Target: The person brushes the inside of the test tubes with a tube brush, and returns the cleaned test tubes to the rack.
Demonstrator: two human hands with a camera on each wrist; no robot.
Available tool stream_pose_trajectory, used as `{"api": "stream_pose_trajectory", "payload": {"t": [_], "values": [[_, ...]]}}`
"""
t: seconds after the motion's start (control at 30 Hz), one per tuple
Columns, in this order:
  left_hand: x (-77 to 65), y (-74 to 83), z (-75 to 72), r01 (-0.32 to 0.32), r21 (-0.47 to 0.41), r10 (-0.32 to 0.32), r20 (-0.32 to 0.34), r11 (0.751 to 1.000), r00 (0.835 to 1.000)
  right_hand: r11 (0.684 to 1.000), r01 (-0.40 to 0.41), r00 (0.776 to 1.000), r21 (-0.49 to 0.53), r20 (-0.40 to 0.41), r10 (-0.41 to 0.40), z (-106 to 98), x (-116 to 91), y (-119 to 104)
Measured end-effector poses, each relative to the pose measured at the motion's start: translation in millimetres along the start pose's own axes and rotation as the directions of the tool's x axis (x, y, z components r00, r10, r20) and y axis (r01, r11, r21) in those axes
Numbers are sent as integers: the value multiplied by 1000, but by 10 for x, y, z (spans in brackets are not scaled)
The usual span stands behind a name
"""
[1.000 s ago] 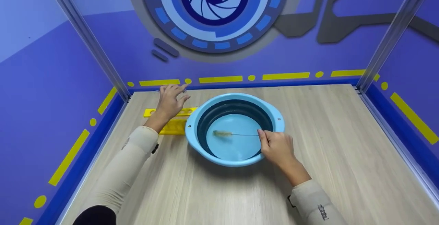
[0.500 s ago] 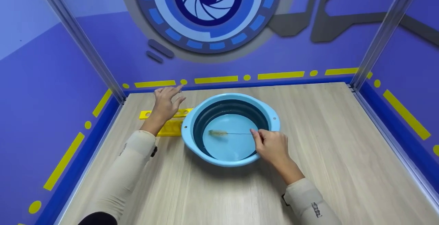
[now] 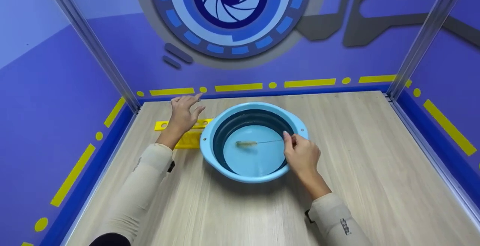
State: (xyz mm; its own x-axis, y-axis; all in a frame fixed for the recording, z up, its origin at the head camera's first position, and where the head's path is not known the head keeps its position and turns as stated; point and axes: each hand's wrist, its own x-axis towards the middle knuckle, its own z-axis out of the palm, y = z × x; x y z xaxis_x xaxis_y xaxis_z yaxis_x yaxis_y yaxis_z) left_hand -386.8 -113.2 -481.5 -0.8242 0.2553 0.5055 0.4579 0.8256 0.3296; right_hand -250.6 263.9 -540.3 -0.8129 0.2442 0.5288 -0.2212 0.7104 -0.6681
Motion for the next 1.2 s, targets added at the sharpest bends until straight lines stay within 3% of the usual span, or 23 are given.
{"api": "stream_pose_trajectory", "payload": {"t": [0.23,0.5,0.8,1.2], "values": [[16,0,-37,-4,18,4,-1,1000,1000,987,-158,987,1,-42,158,8,219,91],[-26,1,-34,24,40,-24,-2,999,1000,975,-221,975,19,-21,221,50,458,183],[-11,39,8,35,42,-35,-3,999,999,932,-361,932,20,38,360,19,588,278],[-6,47,-3,71,24,-71,-2,997,997,917,-395,914,49,-75,398,82,616,266]]}}
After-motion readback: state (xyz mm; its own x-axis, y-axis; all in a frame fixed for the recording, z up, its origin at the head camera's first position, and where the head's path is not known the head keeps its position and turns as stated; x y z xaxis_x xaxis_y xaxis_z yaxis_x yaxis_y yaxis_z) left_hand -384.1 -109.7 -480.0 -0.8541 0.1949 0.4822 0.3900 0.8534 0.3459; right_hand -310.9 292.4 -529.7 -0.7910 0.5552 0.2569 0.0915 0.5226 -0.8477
